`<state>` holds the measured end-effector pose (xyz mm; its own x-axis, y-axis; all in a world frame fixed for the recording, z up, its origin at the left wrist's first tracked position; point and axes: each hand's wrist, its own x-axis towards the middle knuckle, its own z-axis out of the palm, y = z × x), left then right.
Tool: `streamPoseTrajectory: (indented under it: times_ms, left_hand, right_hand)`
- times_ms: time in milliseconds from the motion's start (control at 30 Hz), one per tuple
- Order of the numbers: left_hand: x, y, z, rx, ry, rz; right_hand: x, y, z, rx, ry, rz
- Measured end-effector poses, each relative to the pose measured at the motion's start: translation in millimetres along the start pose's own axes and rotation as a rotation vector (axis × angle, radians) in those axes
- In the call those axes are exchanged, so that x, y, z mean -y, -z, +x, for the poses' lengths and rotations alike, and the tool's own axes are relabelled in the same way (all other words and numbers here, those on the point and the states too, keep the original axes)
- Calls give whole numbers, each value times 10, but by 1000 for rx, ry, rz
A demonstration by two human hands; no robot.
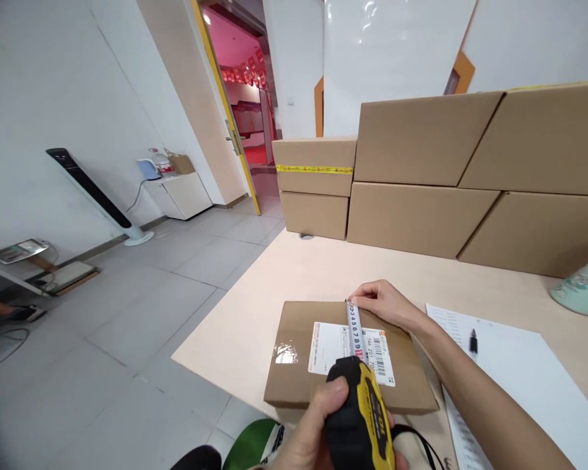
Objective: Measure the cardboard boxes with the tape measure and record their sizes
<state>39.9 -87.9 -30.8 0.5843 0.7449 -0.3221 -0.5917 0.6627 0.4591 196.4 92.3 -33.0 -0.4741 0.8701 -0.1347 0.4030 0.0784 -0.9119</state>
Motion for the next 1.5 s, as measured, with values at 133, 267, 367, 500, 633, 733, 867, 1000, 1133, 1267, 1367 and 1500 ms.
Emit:
streamPoseTrajectory:
  times_ms: [133, 267, 367, 500, 633, 733, 867, 1000, 1133, 1267, 1367, 1500]
  left_hand:
    - [259, 72, 51, -46, -144, 13]
    - [442, 169, 52, -61, -204, 75]
    - [298, 181, 4, -72, -210, 143]
    - [-220, 62, -11, -52, -175, 268]
    - [-584, -51, 35, -179, -41, 336]
    - [-591, -94, 24, -257, -17, 301]
    - [-439, -109, -68, -190, -37, 256]
    - [-212, 58, -178, -52, -20, 214]
    - [-2, 283, -319, -13, 22, 283]
    - [56, 322, -393, 18, 53, 290]
    - [55, 281, -363, 20, 66, 285]
    - [68, 228, -311, 15, 70, 278]
  right_hand:
    - [63, -50, -46, 66, 16, -15]
    - [101, -90, -101, 81, 39, -55]
    - [48, -67, -106, 55, 36, -48]
    - [-85, 43, -85, -113, 22, -20]
    - [-145, 130, -74, -287, 54, -64]
    - [-143, 132, -71, -269, 63, -119]
    - [-144, 112, -59, -196, 74, -112]
    - [-117, 110, -59, -191, 53, -107]
    - [-65, 98, -84, -190, 46, -104]
    - [-55, 69, -107, -232, 79, -76]
    - [-72, 56, -113, -244, 133, -123]
    - [-80, 59, -111, -239, 129, -215]
